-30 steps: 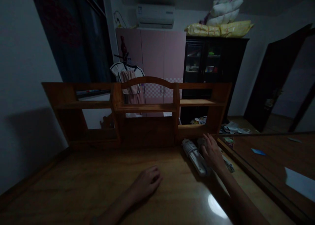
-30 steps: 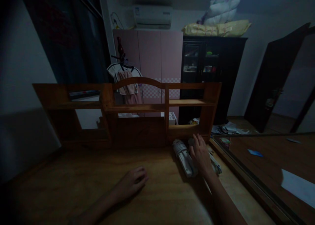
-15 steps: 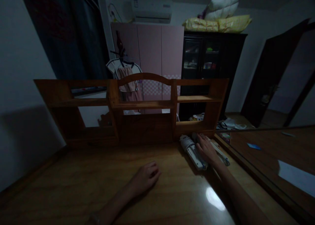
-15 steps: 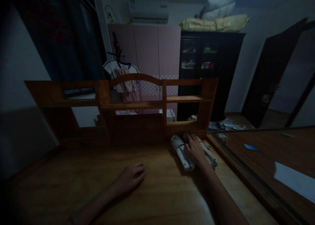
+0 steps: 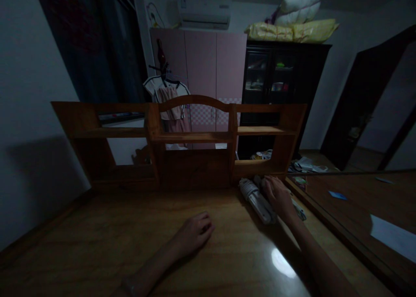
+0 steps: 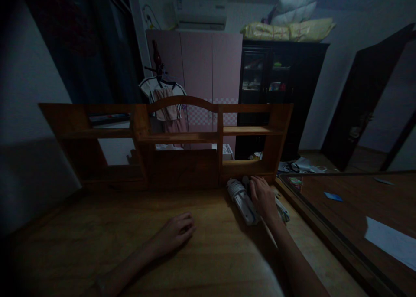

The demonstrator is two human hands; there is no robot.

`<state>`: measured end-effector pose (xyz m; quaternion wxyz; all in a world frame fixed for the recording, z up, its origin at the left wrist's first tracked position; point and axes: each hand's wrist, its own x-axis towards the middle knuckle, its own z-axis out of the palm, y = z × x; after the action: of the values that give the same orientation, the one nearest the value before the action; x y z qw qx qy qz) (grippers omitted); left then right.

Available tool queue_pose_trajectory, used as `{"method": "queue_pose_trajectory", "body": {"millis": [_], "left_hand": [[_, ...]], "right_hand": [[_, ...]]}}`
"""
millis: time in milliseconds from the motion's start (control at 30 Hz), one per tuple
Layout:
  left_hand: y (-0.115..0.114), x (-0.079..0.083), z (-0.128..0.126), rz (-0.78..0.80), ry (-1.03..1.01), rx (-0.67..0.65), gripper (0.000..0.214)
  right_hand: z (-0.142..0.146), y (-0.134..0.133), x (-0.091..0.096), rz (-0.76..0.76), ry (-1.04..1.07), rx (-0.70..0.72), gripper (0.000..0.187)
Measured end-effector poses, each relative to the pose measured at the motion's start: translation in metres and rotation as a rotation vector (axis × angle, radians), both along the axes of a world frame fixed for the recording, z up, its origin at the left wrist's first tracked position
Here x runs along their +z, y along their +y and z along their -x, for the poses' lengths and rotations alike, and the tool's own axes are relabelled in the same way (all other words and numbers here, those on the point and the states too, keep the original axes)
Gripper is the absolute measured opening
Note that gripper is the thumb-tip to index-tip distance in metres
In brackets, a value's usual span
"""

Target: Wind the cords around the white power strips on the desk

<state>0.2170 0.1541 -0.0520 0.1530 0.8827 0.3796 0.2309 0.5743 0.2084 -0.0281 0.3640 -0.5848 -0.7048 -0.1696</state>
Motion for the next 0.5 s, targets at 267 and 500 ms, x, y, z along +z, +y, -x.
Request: {"method": "queue_pose_trajectory", "body": {"millis": [267, 500], "left_hand": [[-0.002, 0.003, -0.002, -0.007, -0.022, -0.003, 0.027], [0.0, 0.007, 0.003, 0.055, -0.07, -0.011, 0.021]], "right_hand": [[0.094, -0.052, 0.009, 0.117, -0.051, 0.487, 0.036], [0.147, -0.088, 0.003, 0.328, -0.211, 0.81, 0.038]]}}
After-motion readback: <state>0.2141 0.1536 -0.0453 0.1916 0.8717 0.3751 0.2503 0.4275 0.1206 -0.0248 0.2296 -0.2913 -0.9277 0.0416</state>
